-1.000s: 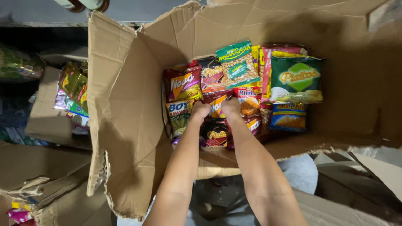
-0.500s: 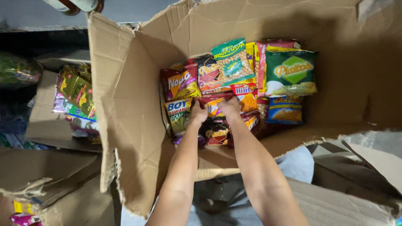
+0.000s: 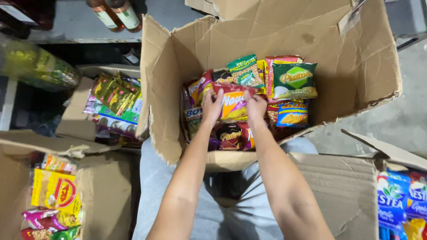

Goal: The person sits on the floor and repeatedly picks up individual snack packets from a large cardboard box, briefly holds them, and places them into a second cardboard box. The person handles various brands of chips and crackers one at a time.

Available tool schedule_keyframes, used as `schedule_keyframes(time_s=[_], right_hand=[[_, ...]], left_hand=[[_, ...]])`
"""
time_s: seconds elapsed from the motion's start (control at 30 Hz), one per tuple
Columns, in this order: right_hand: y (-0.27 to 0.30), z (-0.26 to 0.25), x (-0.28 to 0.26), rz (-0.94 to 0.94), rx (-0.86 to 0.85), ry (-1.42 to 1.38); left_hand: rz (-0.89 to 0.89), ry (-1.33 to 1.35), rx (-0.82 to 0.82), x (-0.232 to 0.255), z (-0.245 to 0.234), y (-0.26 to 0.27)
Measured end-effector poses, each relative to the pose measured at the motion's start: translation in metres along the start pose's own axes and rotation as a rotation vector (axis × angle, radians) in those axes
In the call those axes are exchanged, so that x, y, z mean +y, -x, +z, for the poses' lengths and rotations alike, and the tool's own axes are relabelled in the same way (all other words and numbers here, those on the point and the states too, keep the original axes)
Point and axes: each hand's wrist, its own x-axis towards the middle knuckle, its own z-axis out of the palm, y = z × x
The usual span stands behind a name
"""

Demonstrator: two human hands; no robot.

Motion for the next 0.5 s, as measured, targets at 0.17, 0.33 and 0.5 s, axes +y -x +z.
schedule_keyframes(time_s=[0.17,0.33,0.5], right_hand=[[0.008,-0.007,-0.069,-0.157,-0.073,-0.003],[0.056,-0.022,-0.143,-0.342,-0.245,-0.133],[0.123,-0.01,-0.218,-0.491,-0.297,-0.171]], left_hand=[[0.013,0.259,-0.032,0.107,-0.035,0.022],[0.098,0.084,0.023,0.202,-0.084,0.051],[0.249,0.057,0.071,0.273,-0.155,0.071]])
